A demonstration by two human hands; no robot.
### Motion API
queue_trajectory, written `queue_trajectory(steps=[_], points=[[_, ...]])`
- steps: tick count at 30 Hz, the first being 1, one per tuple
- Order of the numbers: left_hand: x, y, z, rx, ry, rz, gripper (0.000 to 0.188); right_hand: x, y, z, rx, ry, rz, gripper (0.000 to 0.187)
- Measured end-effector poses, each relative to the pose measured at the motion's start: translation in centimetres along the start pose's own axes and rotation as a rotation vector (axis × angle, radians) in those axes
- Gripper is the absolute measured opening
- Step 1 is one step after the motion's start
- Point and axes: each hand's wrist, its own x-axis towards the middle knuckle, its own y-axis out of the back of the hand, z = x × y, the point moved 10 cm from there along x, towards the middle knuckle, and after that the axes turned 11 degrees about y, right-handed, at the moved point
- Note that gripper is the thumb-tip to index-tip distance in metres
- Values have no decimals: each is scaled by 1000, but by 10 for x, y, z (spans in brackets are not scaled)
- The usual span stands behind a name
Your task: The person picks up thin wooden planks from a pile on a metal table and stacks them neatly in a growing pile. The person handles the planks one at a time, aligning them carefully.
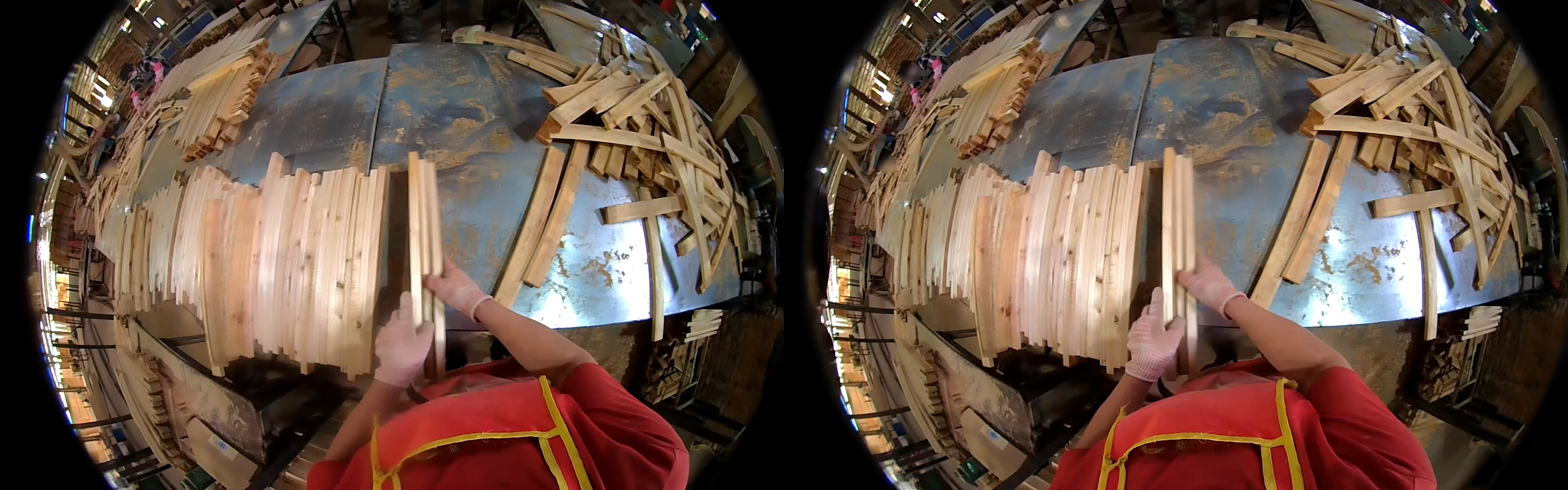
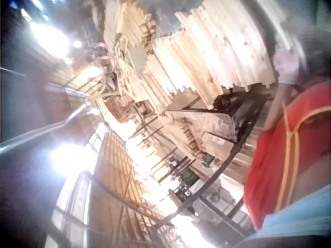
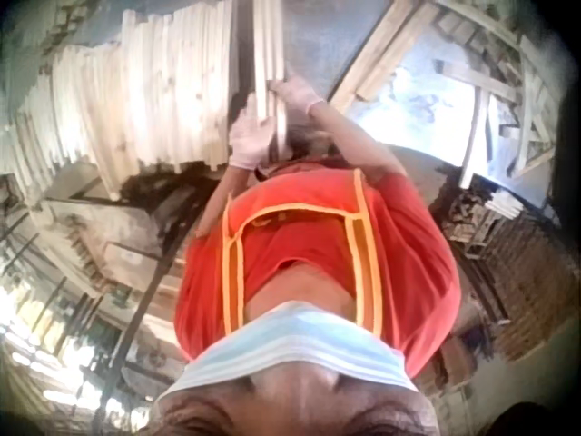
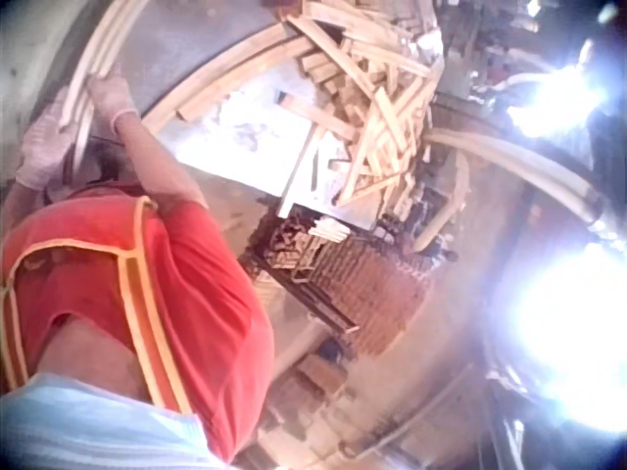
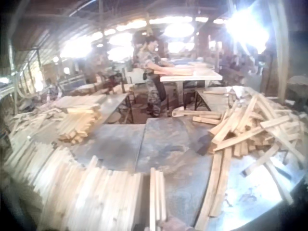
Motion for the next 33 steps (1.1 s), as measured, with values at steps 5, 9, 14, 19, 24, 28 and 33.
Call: queue_trajectory(steps=[5,9,14,19,24,28,33], points=[[11,6,-65,249,-60,437,102,-10,-68,-71,-475,203,-599,73],[12,-4,-62,311,17,465,102,-19,-14,-52,-192,220,-501,70],[30,0,-43,436,213,323,105,-49,186,5,-132,190,-104,63],[44,-5,-9,517,104,451,100,-128,462,203,-721,142,918,58],[40,-23,131,505,-285,644,89,-242,598,295,-797,-432,1031,64],[20,-112,220,407,-268,148,93,-186,543,278,-396,-332,627,43],[11,-115,191,13,-183,-78,81,-138,419,223,323,-47,647,45]])
